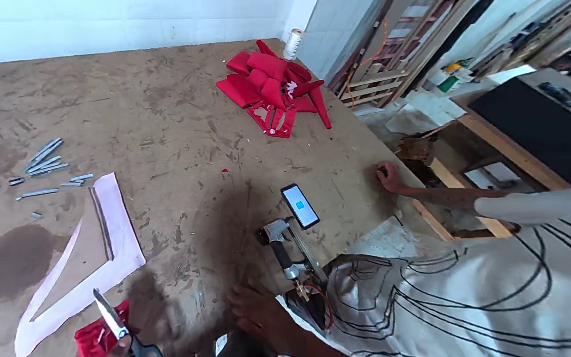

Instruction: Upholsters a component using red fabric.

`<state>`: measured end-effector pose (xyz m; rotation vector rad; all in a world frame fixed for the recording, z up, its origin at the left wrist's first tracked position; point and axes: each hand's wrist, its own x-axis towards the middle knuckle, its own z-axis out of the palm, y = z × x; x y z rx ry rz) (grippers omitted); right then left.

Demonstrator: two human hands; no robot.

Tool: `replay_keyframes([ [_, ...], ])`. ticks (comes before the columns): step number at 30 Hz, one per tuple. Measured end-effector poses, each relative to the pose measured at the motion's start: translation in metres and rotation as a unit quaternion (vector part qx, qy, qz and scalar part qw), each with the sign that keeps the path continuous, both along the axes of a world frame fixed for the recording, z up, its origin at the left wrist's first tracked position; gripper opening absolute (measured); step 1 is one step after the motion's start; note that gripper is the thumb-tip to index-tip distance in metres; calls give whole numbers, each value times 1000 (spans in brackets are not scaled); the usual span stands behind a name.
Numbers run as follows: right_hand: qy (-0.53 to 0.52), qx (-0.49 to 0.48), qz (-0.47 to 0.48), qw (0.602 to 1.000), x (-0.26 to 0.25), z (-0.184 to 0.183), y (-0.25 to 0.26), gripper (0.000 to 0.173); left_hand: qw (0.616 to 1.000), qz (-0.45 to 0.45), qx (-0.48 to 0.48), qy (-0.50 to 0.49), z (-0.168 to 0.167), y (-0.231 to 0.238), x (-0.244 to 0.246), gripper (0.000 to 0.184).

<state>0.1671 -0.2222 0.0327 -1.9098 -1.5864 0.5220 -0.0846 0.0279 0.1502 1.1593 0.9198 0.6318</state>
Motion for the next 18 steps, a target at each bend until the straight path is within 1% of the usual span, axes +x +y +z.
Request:
replay_keyframes([
  [1,26,47,-28,998,-6,2,-30,28,1000,-4,0,-3,1,4,3,38],
  [2,40,72,-64,995,-11,5,-57,23,1000,-9,1,-3,2,8,6,37],
  [4,46,53,-124,990,-17,13,-97,34,1000,-26,1,-7,2,14,12,38],
  [5,50,45,-155,986,-19,17,-105,36,999,-33,4,-10,-1,16,14,40],
  [6,57,49,-189,979,-22,21,-104,34,999,-41,4,-7,-3,17,16,41],
  [8,103,59,-243,963,-29,30,-77,19,998,-56,0,-11,-7,19,23,42],
  [9,150,56,-251,955,-34,39,-53,19,998,-66,-1,-14,-7,18,28,41],
  [11,273,34,-239,931,-43,64,3,31,996,-87,-1,-17,-2,12,37,39],
  [13,395,12,-182,901,-44,94,54,50,993,-115,-6,-32,4,3,52,38],
  [15,456,-20,-117,882,-43,115,93,69,994,-106,-15,-26,13,-7,64,40],
  [16,470,-38,-96,876,-41,120,104,73,996,-84,-19,-18,15,-13,71,43],
  [18,488,-61,-90,866,-35,121,113,67,998,-49,-25,-9,16,-17,81,51],
])
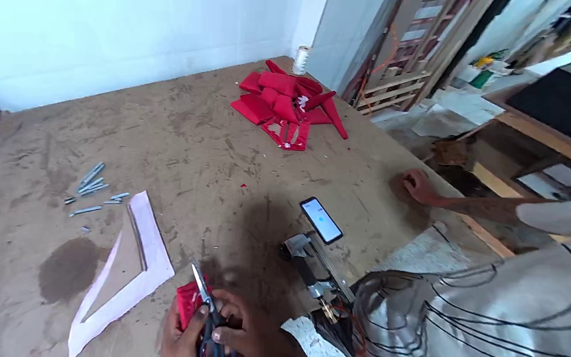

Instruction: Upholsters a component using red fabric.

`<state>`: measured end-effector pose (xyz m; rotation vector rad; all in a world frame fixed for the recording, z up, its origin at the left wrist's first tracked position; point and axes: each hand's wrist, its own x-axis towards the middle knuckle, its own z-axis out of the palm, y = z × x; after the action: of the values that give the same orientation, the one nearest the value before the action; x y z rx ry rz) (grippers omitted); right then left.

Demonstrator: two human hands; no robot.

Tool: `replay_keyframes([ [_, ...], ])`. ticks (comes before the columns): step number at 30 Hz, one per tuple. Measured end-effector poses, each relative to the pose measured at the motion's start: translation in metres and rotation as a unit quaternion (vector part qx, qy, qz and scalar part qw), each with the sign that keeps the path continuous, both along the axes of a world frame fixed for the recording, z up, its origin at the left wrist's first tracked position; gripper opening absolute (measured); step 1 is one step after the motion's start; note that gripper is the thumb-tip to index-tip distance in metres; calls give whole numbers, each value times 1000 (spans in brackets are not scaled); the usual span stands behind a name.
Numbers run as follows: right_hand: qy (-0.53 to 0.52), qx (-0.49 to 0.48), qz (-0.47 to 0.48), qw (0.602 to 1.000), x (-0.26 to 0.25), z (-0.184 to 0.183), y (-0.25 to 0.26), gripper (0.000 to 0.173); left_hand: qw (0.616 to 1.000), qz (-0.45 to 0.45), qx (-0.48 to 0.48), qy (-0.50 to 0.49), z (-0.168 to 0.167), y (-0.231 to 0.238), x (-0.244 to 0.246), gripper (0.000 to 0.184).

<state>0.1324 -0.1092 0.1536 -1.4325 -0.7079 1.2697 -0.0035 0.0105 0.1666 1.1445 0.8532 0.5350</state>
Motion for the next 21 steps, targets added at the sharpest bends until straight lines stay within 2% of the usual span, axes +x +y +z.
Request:
replay_keyframes([
  [3,27,-15,-55,998,18,-20,-2,53,998,53,-12,18,-11,10,1,63],
  [6,1,-82,-116,990,39,-60,-11,52,995,90,-22,25,-25,19,-5,63],
  [9,-62,-120,-69,988,61,-91,-15,51,997,67,-31,-8,-40,22,-1,61],
  [12,-184,-144,-30,972,80,-79,-18,42,998,38,-33,-32,-42,12,19,65],
  [16,-269,-85,-163,945,123,-65,-41,28,1000,0,-10,-26,-32,-6,50,72],
  [21,-322,-41,-349,879,196,-85,-106,24,999,-27,2,-20,-36,-3,56,70],
])
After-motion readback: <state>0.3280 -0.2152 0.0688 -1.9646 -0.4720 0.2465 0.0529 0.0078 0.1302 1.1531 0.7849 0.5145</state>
